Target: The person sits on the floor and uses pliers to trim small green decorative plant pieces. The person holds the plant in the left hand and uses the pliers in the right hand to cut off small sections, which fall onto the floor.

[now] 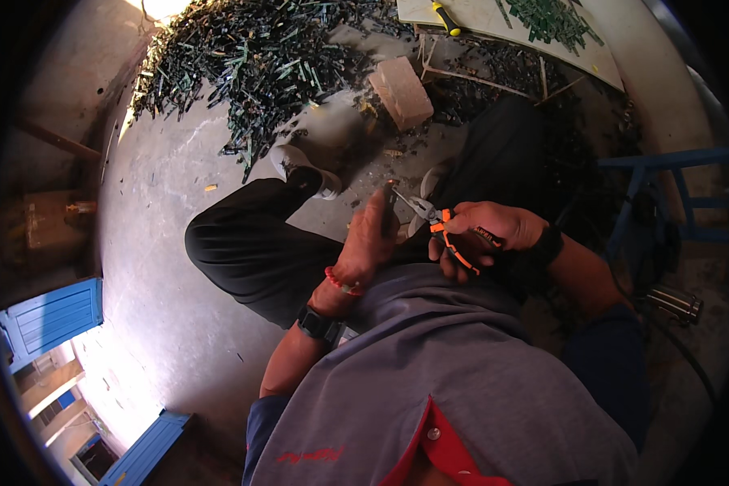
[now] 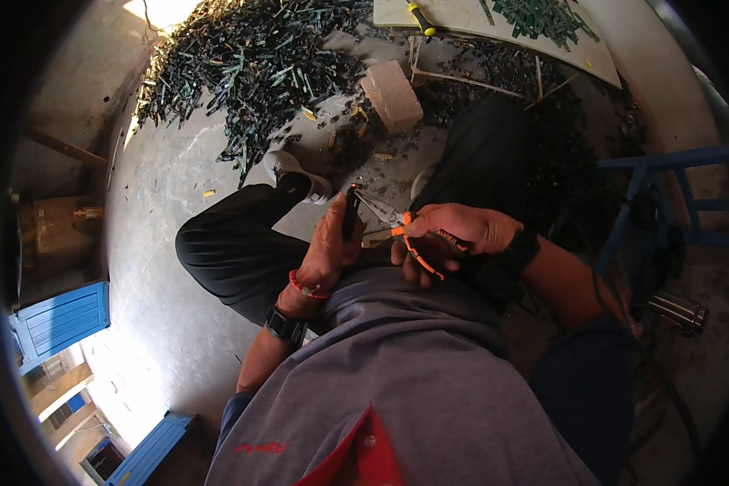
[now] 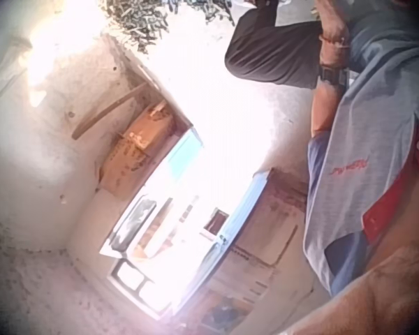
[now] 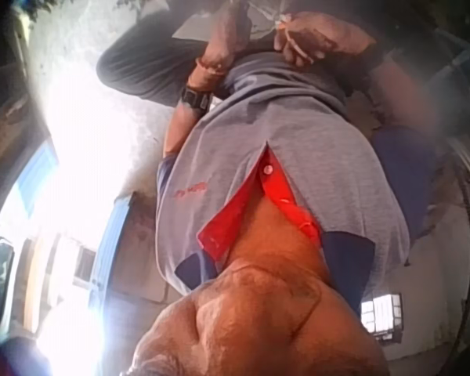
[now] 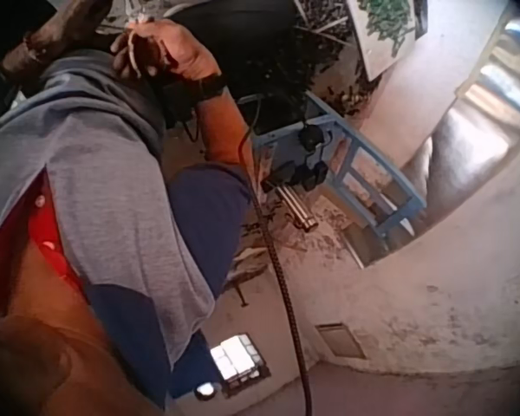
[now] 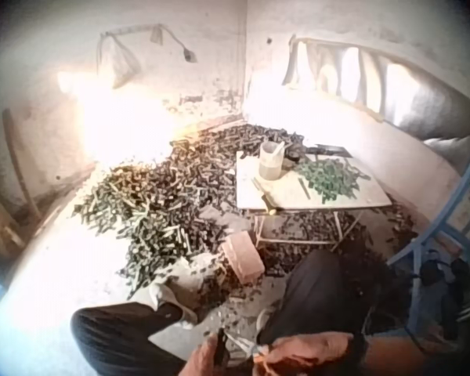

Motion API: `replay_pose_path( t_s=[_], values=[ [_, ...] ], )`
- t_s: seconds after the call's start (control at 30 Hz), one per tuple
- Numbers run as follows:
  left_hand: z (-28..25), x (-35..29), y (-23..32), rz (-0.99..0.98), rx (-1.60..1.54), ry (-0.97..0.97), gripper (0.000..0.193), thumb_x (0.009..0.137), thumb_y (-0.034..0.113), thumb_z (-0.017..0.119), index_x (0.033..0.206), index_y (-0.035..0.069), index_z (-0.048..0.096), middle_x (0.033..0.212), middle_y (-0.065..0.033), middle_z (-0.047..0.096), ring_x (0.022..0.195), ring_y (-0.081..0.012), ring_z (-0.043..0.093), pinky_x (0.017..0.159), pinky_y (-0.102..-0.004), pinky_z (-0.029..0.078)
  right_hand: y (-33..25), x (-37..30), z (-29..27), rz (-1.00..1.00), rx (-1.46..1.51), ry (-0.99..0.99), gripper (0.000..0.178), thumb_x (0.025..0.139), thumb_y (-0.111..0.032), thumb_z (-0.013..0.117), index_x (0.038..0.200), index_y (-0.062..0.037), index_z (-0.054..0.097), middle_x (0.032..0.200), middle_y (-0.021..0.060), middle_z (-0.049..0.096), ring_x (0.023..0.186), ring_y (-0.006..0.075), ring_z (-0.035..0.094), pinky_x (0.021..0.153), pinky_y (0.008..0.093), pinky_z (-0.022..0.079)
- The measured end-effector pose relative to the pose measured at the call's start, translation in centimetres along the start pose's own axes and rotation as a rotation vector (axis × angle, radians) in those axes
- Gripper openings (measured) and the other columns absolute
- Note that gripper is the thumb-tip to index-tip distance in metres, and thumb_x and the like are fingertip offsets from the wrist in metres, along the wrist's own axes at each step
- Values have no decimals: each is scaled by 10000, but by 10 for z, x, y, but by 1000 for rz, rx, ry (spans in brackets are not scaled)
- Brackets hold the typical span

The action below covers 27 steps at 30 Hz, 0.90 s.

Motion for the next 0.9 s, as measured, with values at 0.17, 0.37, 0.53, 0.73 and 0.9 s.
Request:
replay_pose_path(
  t_s=[0.17,0.37,0.53,0.73,0.9],
  values=[
    [2,0,0,-28,-65,25,611,994,617,330,635,132,428,500,31,365,390,-88,302,384,-252,205,1,-2,3,26,60,-27,465,961,-350,443,1063,69,615,894,208,705,706,261,713,406,226,441],
    [-4,10,-10,159,158,51,475,965,509,359,736,100,440,513,-6,410,411,-141,354,402,-284,253,3,1,6,11,98,-39,474,973,-365,426,1066,60,615,888,205,703,712,271,714,390,218,423],
    [-5,16,-28,146,496,10,464,799,-72,593,1206,-24,376,672,-191,556,559,-399,492,499,-413,415,10,8,9,-29,232,-99,484,978,-382,421,1073,54,610,885,200,699,706,275,710,383,219,420],
    [-2,16,-26,146,491,-12,517,772,-90,610,1215,-22,354,685,-177,563,552,-365,487,506,-409,427,14,12,16,-43,342,-125,486,984,-379,406,1092,53,599,894,204,693,712,272,706,382,215,428],
    [-5,8,-24,-16,170,-6,233,940,219,558,976,-1,490,613,-76,512,520,-214,449,494,-349,397,12,11,21,-86,366,-141,504,996,-398,384,1102,47,595,890,205,683,705,265,700,382,210,420]
  ],
)
Point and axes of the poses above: each hand's wrist, its own x-axis towards the middle knuckle, its own z-axis out of the palm, y = z × x, the point moved 10 cm from there along x, towards the middle knuckle
